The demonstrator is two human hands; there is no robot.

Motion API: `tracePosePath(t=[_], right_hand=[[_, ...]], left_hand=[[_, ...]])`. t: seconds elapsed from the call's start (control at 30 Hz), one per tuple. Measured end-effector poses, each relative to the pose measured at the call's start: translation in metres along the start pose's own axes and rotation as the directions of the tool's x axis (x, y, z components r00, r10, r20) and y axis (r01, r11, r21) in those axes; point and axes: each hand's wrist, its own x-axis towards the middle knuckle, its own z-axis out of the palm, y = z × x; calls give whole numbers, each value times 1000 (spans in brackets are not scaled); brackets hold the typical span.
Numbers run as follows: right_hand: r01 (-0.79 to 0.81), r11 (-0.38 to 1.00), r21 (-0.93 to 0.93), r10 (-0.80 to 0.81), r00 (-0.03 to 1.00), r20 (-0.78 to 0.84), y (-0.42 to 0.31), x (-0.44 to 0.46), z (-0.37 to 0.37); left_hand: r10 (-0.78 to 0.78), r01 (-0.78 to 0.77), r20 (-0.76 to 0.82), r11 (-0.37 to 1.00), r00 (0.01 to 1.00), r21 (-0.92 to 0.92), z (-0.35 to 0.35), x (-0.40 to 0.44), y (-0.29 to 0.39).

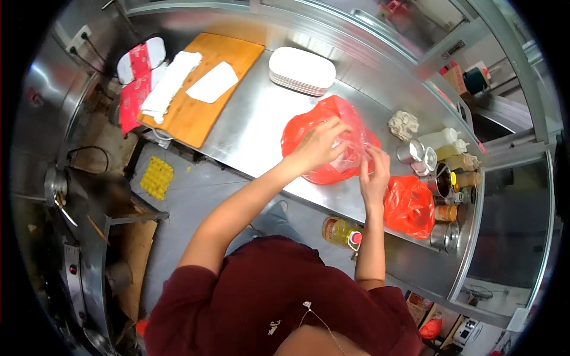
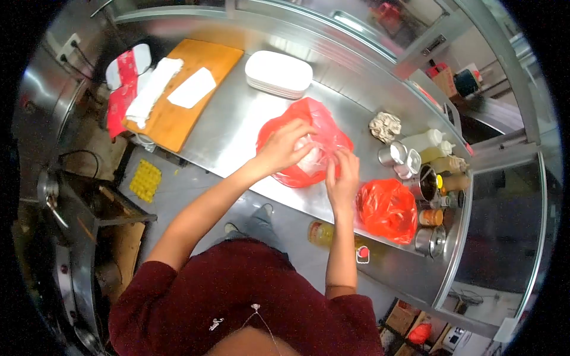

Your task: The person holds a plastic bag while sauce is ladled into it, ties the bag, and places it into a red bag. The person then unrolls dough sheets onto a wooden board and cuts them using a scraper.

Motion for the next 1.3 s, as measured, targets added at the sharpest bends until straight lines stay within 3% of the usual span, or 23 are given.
tracePosePath(t=[0.03,0.07,0.1,0.13,0.2,0.27,0.3,0.37,0.47,0.57,0.67,0.7,0.8,0.87,0.93,1.03,1.07,1.1,1.13,1.2,1.23,1.3], right_hand=[[-19,1000,7,19,1000,21,8,-6,1],[-40,999,20,39,998,46,14,-12,-2],[-196,981,14,192,972,137,14,-17,-3],[-213,977,18,205,956,212,17,-24,-5],[-236,972,25,212,913,349,24,-32,-8],[-311,949,-55,307,866,395,21,-32,-11],[-333,941,-65,331,859,390,21,-34,-9],[-341,934,-105,354,854,382,20,-35,-4],[-262,917,-300,375,822,428,27,-18,12],[10,934,-356,59,982,182,16,14,26],[413,839,-354,-313,899,307,24,43,53],[425,843,-331,-242,848,473,32,45,66],[171,914,-367,135,727,673,48,44,99],[118,963,-242,108,656,747,61,52,112],[114,988,-101,12,604,797,54,51,111],[-91,996,-1,63,684,726,41,56,103],[-162,986,30,92,694,714,38,61,102],[105,962,251,-199,901,386,32,67,103],[-152,909,388,-94,832,546,29,73,99],[-653,618,438,1,558,830,18,91,75],[-694,555,460,35,571,820,-3,93,67],[-699,457,549,-20,610,793,-21,94,65]], left_hand=[[82,-83,15,986,997,143,18,2,-5],[55,-62,34,958,998,280,33,0,-17],[30,-51,56,905,998,421,44,-5,-38],[9,-51,78,828,997,558,49,-11,-57],[-183,96,164,896,969,434,38,-14,-88],[-430,362,168,873,887,327,18,-11,-87],[-503,491,168,864,848,106,13,-15,-92],[-637,664,206,665,743,-342,6,-23,-98],[-749,729,254,409,612,-549,-17,-20,-94],[-747,739,280,392,603,-548,-28,-21,-105],[-723,719,289,394,627,-573,-33,-19,-106],[-712,704,284,402,642,-585,-34,-18,-105],[-683,702,294,450,669,-552,-46,-20,-100],[-697,728,290,481,656,-489,-51,-23,-100],[-675,699,296,461,676,-547,-52,-29,-108],[-666,678,279,468,692,-567,-56,-36,-115],[-695,715,294,446,656,-538,-60,-36,-115],[-723,750,310,422,617,-510,-63,-35,-115],[-745,782,330,395,580,-483,-63,-33,-116],[-744,801,423,247,518,-546,-55,-34,-128],[-736,804,467,172,489,-570,-51,-36,-134],[-749,764,367,277,552,-583,-37,-39,-140]])
